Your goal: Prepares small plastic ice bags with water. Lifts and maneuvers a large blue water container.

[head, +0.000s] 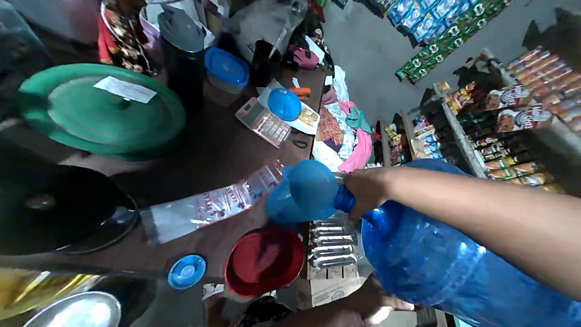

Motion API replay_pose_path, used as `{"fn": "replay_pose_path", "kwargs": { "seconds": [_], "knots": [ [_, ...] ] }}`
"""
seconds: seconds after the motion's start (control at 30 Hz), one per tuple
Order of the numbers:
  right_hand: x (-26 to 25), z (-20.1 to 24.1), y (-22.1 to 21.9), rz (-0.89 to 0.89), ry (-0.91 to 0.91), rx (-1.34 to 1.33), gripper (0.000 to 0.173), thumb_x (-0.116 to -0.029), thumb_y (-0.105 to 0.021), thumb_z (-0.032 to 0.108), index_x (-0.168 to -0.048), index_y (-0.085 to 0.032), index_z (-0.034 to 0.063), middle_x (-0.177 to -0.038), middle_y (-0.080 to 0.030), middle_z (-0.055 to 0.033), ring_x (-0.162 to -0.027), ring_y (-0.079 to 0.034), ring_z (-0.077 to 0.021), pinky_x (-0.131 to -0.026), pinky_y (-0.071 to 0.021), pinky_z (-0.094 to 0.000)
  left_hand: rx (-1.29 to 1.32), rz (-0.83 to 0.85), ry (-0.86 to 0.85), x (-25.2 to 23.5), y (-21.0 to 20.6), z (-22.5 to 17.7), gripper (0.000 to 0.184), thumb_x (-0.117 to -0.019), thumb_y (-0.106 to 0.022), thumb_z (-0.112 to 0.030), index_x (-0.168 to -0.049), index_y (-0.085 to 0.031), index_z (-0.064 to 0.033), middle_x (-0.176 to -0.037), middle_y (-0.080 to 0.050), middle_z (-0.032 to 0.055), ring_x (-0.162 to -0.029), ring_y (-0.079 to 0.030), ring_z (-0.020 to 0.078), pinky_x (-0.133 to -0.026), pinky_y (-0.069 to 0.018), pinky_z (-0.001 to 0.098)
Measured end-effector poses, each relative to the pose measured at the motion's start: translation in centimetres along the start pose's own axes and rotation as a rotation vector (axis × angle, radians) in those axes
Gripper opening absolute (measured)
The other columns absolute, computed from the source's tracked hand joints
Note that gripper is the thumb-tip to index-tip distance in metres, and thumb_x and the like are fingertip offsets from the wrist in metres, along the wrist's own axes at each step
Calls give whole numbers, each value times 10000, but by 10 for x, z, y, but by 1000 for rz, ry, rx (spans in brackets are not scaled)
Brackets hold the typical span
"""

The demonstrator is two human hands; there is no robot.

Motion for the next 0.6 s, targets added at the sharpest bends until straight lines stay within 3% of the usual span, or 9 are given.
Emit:
{"fn": "replay_pose_path", "kwargs": {
  "seconds": [0.07,0.1,0.17,0.23,0.3,0.33,0.37,0.5,0.6],
  "knots": [
    [-33,-12,-11,-12,41,95,684,-807,-849,478,-1219,-649,-30,-1105,-681,-207,-1063,-651,-376,-921,-491,-621,75,31,8,-2,0,1,408,-898,-587,106,-1276,-527,-35,-1164,-694,40,-1101,-683,180,-983,-572,420],
    [-67,-35,-30,-101,120,177,711,-722,-852,594,-1128,-695,32,-982,-704,-151,-945,-686,-340,-824,-537,-612,124,58,-3,-5,1,4,400,-895,-606,79,-1268,-545,-50,-1168,-703,41,-1104,-686,194,-997,-564,430],
    [-131,-71,-61,-191,230,272,776,-602,-807,760,-984,-734,88,-847,-691,-103,-815,-684,-315,-711,-541,-618,224,97,-11,-9,3,9,397,-858,-653,68,-1220,-598,-87,-1159,-720,34,-1101,-691,207,-1014,-550,447],
    [-138,-65,-57,-110,200,291,756,-658,-817,729,-1004,-733,61,-893,-696,-137,-872,-680,-349,-761,-523,-642,266,67,24,-11,-3,4,378,-880,-601,112,-1188,-604,-108,-1123,-728,14,-1068,-701,187,-1010,-555,434],
    [-92,-21,-29,11,104,286,693,-820,-801,557,-1178,-681,-24,-1112,-688,-214,-1075,-652,-379,-921,-495,-616,317,34,68,-14,-7,-2,366,-930,-514,134,-1224,-552,-81,-1139,-698,41,-1070,-688,202,-998,-555,438],
    [-54,14,-7,109,19,237,669,-918,-757,427,-1312,-585,-85,-1288,-614,-261,-1231,-570,-390,-1044,-410,-578,346,31,73,-16,-9,-4,361,-944,-494,128,-1247,-526,-67,-1157,-680,56,-1085,-676,212,-992,-553,442],
    [-29,37,8,140,-3,210,652,-948,-736,362,-1333,-545,-128,-1333,-582,-287,-1263,-545,-389,-1066,-390,-547,370,37,71,-18,-10,-4,374,-941,-501,125,-1269,-508,-54,-1181,-670,70,-1105,-672,221,-989,-556,442],
    [-21,62,22,172,14,264,605,-980,-691,366,-1265,-571,-154,-1260,-610,-298,-1201,-578,-384,-1019,-419,-541,458,95,19,-26,-11,-8,476,-838,-643,131,-1263,-517,-42,-1209,-672,97,-1136,-666,243,-1003,-549,439],
    [-33,66,24,152,-13,226,558,-977,-705,327,-1217,-591,-164,-1218,-617,-307,-1184,-570,-409,-998,-404,-589,414,102,3,-23,-19,-29,461,-852,-621,158,-1248,-505,-45,-1204,-666,67,-1154,-663,199,-1004,-558,392]
  ]
}}
Point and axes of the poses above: each hand's wrist, its own x-axis away from the middle knuckle, its own y-axis out of the back of the hand, z = x × y, the point moved 1 cm from there along -x, towards the middle knuckle
